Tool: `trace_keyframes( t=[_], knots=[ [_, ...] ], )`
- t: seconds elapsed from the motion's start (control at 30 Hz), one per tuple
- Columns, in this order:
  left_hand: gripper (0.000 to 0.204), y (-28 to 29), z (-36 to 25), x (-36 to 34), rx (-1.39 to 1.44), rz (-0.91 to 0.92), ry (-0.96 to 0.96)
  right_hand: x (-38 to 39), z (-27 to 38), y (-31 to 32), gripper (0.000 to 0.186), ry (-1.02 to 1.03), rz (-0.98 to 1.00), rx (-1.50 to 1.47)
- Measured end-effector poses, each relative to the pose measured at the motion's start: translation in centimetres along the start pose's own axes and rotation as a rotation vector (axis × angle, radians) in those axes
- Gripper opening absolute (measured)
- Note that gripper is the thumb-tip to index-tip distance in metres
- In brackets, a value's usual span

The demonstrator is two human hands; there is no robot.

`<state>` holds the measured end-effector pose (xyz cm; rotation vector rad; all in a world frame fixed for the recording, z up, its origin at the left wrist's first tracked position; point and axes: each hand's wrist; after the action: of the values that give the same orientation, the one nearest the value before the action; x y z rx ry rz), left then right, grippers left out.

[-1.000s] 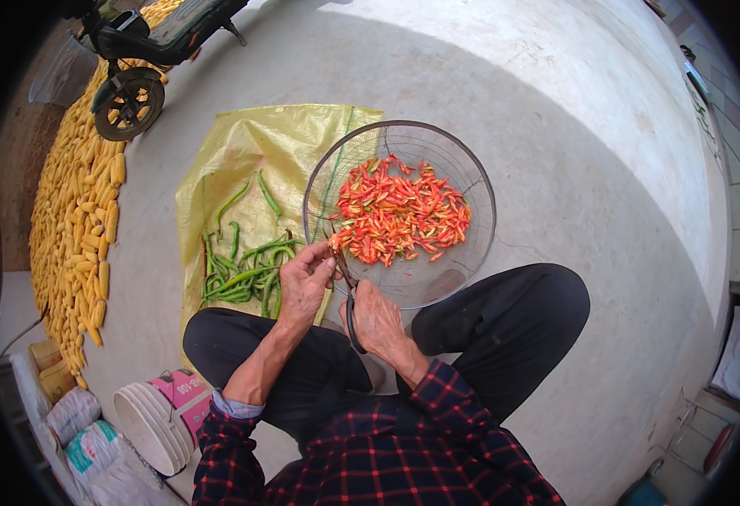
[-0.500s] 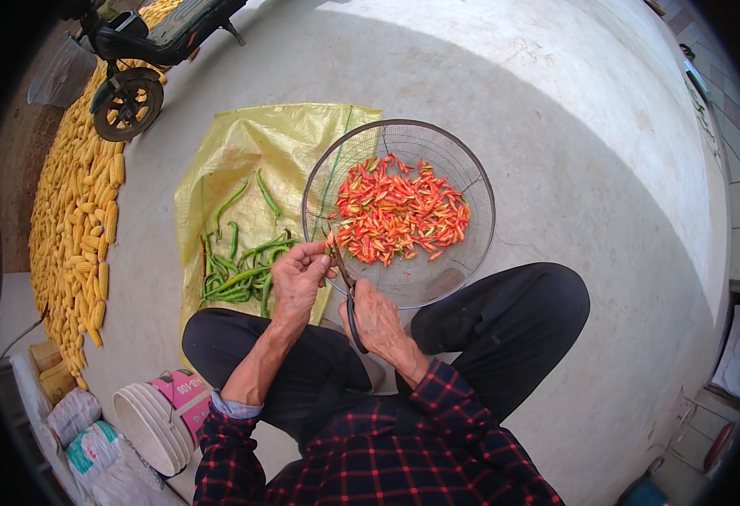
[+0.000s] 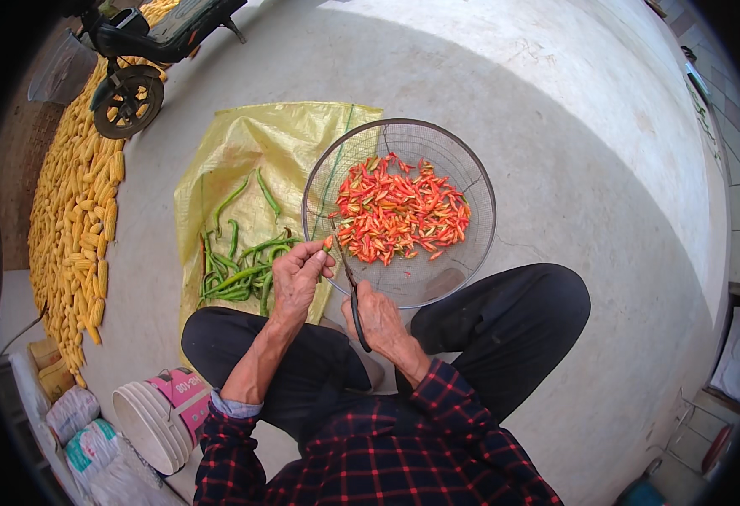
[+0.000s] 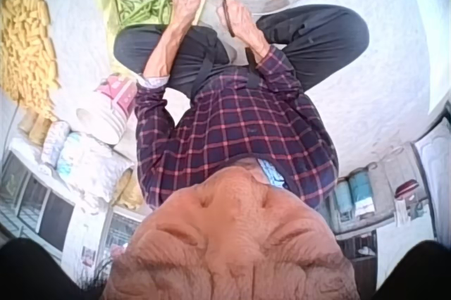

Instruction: The person sits on the ground and uses scissors to cut green chilies into small pieces, placing the cut pieces into a metal sieve. The person handles chilies one at a time, cutting stems and bodies, and occasionally adjusts the pile of chilies on a yellow tarp.

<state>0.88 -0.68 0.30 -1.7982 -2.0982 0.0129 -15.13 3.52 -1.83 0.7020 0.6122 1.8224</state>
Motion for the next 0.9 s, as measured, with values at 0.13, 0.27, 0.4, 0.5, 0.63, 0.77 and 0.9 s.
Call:
trace_keyframes(
  t=[0.13, 0.27, 0.4, 0.5, 0.63, 0.77, 0.9],
  knots=[
    [0.024, 0.1, 0.4, 0.0, -0.103, 0.019, -0.029, 0.1, 0.7, 1.1, 0.026, 0.028, 0.021, 0.088],
    [0.022, 0.5, 0.6, 0.0, -0.224, 0.005, -0.031, 0.1, 0.6, 1.3, 0.026, 0.040, 0.040, 0.131],
    [0.022, 0.3, 0.0, -0.2, -0.281, 0.002, 0.037, 0.3, -0.4, 0.5, 0.026, 0.009, 0.044, 0.177],
    [0.023, 0.2, -0.1, -0.5, -0.240, -0.023, 0.039, 0.2, -1.7, -1.3, 0.029, 0.016, -0.038, 0.057],
    [0.025, 0.8, -3.6, -0.4, -0.078, -0.164, -0.120, -0.9, -1.4, -0.1, 0.034, -0.352, 0.125, -0.436],
    [0.027, 3.0, -10.8, 2.5, 0.171, -0.339, -0.405, -0.9, -3.1, -0.2, 0.027, -0.529, 0.103, -0.972],
    [0.025, 10.0, -13.2, 6.8, 0.075, -0.676, -0.695, -1.2, -3.4, -0.5, 0.032, -0.499, 0.009, -0.763]
  ],
)
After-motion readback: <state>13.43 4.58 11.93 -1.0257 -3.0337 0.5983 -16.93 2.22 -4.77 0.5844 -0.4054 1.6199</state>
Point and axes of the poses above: each hand's wrist, its own x-axis away from the middle knuckle, its own y-axis out of the back of the hand, z = x × y, and after that the axes turned 15 degrees about x, right-handed
